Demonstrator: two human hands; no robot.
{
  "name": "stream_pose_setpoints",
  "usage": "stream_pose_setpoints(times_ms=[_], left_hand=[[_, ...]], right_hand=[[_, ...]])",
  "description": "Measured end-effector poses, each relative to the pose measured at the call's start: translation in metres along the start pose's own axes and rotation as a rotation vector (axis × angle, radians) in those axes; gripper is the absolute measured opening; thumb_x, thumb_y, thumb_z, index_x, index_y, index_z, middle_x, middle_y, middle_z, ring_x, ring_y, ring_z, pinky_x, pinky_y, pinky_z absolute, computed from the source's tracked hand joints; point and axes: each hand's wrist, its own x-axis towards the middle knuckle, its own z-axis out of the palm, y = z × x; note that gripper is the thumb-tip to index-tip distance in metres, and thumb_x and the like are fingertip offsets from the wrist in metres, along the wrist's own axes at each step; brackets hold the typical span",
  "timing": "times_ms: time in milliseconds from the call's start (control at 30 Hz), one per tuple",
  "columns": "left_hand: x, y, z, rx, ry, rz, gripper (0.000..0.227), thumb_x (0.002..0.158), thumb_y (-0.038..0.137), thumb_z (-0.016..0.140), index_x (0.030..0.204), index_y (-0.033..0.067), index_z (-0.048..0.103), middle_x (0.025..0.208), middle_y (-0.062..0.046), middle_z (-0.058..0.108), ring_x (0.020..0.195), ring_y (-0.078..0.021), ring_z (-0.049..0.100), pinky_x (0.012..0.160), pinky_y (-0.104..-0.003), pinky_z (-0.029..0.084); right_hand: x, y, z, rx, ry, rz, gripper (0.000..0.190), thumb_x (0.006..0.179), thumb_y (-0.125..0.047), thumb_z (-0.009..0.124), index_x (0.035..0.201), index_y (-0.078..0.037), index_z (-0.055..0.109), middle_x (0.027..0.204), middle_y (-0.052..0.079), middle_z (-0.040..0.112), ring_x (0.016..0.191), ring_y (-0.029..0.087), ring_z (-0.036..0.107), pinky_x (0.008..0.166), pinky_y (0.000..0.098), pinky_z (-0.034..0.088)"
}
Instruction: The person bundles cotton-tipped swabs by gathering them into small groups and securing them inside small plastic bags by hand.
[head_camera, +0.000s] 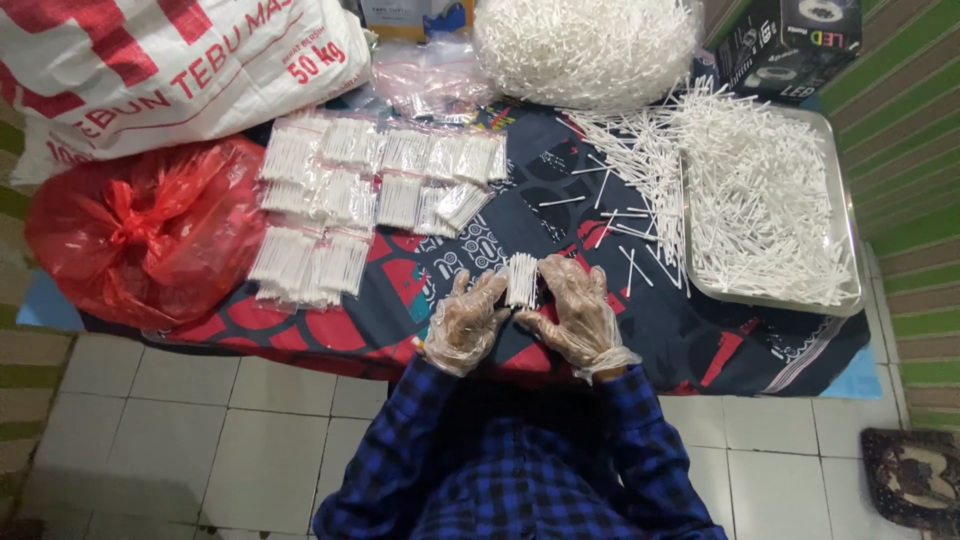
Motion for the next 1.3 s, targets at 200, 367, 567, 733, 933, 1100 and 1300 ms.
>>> stream_pose_setpoints(times_ms=[200, 367, 567, 733, 933, 1100, 1300], left_hand=[[-0.007, -0.009, 0.007, 0.046, -0.047, 0.023, 0.052, 0.088, 0.029, 0.078, 0.137, 0.0164, 0.066, 0.130, 0.000, 0.071, 0.123, -0.0161, 0.064, 0.121, -0.043, 0.033], [-0.003, -0.005, 0.008, 0.078, -0.019, 0.036, 0.052, 0.088, 0.030, 0.077, 0.137, 0.0157, 0.066, 0.129, 0.000, 0.072, 0.121, -0.0157, 0.066, 0.118, -0.043, 0.037], [-0.006, -0.008, 0.014, 0.095, -0.013, 0.016, 0.053, 0.090, 0.034, 0.074, 0.139, 0.0178, 0.064, 0.134, 0.001, 0.069, 0.125, -0.0127, 0.063, 0.122, -0.040, 0.033], [-0.006, -0.008, 0.013, 0.059, -0.023, -0.009, 0.054, 0.093, 0.034, 0.072, 0.143, 0.0187, 0.061, 0.141, 0.008, 0.064, 0.131, -0.0072, 0.057, 0.125, -0.038, 0.027], [-0.009, -0.008, 0.013, 0.027, -0.106, -0.007, 0.054, 0.097, 0.033, 0.069, 0.147, 0.0180, 0.056, 0.147, 0.007, 0.058, 0.138, -0.0067, 0.050, 0.127, -0.038, 0.021], [0.002, 0.005, 0.028, 0.222, 0.298, -0.058, 0.055, 0.085, 0.049, 0.077, 0.135, 0.0270, 0.068, 0.133, 0.002, 0.070, 0.128, -0.0221, 0.063, 0.113, -0.037, 0.046], [0.021, 0.011, 0.008, 0.026, 0.550, -0.140, 0.049, 0.080, 0.049, 0.076, 0.123, 0.0291, 0.064, 0.122, -0.006, 0.070, 0.109, -0.0226, 0.072, 0.091, -0.034, 0.060]], right_hand=[[0.011, 0.016, 0.006, 0.045, -0.202, 0.006, 0.106, 0.074, -0.072, 0.074, 0.160, -0.019, 0.039, 0.153, 0.012, 0.051, 0.143, 0.035, 0.044, 0.118, 0.0678, 0.022], [0.015, 0.016, 0.008, 0.024, -0.168, -0.031, 0.098, 0.077, -0.070, 0.073, 0.157, -0.020, 0.046, 0.146, 0.009, 0.060, 0.140, 0.034, 0.049, 0.118, 0.0654, 0.025], [0.013, 0.020, 0.014, 0.013, -0.094, -0.070, 0.098, 0.077, -0.072, 0.073, 0.156, -0.020, 0.048, 0.144, 0.009, 0.061, 0.137, 0.034, 0.053, 0.118, 0.0619, 0.026], [0.015, 0.019, 0.011, 0.013, -0.104, -0.077, 0.097, 0.075, -0.069, 0.075, 0.154, -0.020, 0.049, 0.144, 0.009, 0.062, 0.136, 0.035, 0.054, 0.117, 0.0613, 0.029], [0.013, 0.017, 0.011, 0.030, -0.079, -0.078, 0.093, 0.075, -0.065, 0.077, 0.152, -0.019, 0.052, 0.140, 0.012, 0.064, 0.135, 0.037, 0.055, 0.116, 0.0614, 0.031], [0.014, 0.020, 0.013, 0.066, -0.062, -0.110, 0.108, 0.068, -0.078, 0.073, 0.155, -0.020, 0.047, 0.150, 0.011, 0.055, 0.142, 0.033, 0.047, 0.115, 0.0624, 0.030], [0.027, 0.017, -0.004, -0.035, 0.042, -0.143, 0.080, 0.090, -0.064, 0.062, 0.151, -0.014, 0.053, 0.144, 0.013, 0.060, 0.137, 0.031, 0.053, 0.114, 0.0520, 0.038]])
